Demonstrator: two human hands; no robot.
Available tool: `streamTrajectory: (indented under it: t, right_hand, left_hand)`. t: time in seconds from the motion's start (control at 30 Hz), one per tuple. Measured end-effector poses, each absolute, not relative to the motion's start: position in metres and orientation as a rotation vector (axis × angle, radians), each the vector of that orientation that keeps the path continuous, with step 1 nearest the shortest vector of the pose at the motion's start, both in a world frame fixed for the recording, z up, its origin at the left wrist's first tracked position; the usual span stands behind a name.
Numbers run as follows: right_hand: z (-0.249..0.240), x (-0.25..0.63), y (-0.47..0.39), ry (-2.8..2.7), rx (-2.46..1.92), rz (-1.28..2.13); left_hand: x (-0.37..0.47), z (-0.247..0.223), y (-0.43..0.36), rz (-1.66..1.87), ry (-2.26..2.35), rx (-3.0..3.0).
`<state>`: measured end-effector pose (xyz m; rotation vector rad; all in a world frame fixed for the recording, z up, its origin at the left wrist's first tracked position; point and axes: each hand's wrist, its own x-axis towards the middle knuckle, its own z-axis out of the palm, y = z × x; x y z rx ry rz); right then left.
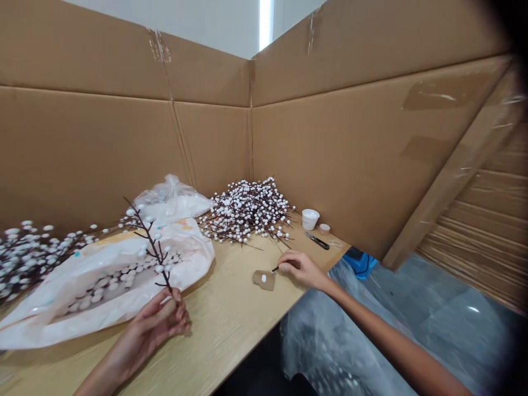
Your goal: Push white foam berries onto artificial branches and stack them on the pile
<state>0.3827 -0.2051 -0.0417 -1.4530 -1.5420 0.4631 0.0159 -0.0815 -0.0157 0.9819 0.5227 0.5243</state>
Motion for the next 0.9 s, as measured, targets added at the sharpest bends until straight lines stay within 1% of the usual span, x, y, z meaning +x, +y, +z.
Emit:
streamTrajectory:
  t: [0.3,0.57,0.9]
  right_hand:
    - [-0.048,0.378,-0.199,-1.639,-1.372,0.473]
    - [-0.052,0.382,-0.198,-1.635,-1.39,0.469]
    - [-0.047,0.381,-0.201,-1.635,-1.445,0.492]
  left_hand:
    - [0.014,-0.023,-0.078,0.511,0.455,1.003]
    - [0.014,-0.021,-0.081,0.506,0.452,1.015]
    - [0.017,-0.017,-0.085,0.53,0.446,1.005]
